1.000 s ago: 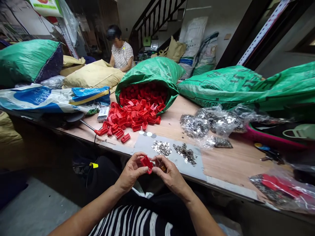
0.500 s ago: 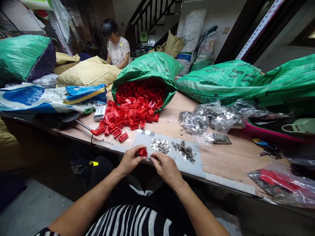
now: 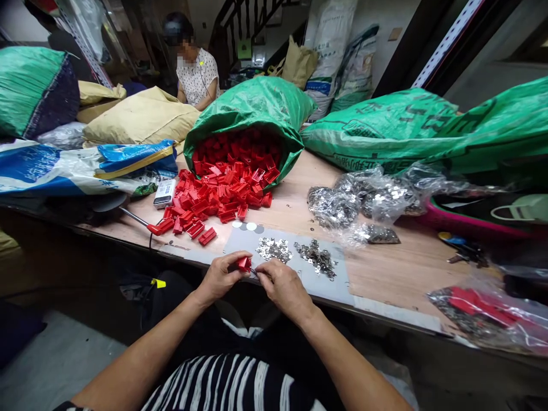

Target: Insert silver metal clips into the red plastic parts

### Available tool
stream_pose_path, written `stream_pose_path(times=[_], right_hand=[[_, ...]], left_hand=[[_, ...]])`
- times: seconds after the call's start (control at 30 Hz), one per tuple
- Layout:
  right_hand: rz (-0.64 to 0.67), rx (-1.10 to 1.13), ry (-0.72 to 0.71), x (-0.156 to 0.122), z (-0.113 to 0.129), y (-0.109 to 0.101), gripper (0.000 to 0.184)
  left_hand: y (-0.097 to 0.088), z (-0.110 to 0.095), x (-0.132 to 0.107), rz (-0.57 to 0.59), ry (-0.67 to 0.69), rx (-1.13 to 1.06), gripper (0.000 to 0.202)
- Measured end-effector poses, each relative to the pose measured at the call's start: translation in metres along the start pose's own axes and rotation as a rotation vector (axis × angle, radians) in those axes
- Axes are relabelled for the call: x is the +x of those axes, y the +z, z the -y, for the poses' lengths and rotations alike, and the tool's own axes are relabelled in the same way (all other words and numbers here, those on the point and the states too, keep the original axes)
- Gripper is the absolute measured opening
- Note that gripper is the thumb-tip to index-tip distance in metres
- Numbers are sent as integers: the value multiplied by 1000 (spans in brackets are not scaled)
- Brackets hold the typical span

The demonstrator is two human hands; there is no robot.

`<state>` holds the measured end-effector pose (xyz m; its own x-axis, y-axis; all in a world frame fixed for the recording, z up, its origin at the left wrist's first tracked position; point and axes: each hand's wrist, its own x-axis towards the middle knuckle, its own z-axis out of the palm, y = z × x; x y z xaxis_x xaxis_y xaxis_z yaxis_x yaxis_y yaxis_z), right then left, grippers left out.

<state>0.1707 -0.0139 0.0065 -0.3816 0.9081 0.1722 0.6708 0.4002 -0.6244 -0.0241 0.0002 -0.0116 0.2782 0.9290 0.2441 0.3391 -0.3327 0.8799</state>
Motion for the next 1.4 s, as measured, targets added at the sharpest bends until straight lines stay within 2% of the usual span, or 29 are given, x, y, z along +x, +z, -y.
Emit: stream_pose_path(times=[0.43,0.87,1.07,1.17,1.23,1.3,1.4], right_hand=[[54,47,58,4,1,-5,17],[42,-194,217,6,29,5,16],[33,-65,139,-1,20,4,19],[-32,62,61,-7,15,-1,21],[-50,161,50,-12,14,-5,21],[3,269,74,-18,15,-8,19],[86,364,81,-24,20,-12,17]], left_hand=[[-2,-2,1,17,-52,-33,36],[2,-1,1,8,-42,-12,34],[3,-1,-2,-21,-47,-28,32],[3,-4,-8,-77,-66,-57,30],[3,-9,-13,-113,-96,-129,28],[4,-17,-16,-158,-152,-294,27],[4,-32,-20,-185,-302,-734,20]])
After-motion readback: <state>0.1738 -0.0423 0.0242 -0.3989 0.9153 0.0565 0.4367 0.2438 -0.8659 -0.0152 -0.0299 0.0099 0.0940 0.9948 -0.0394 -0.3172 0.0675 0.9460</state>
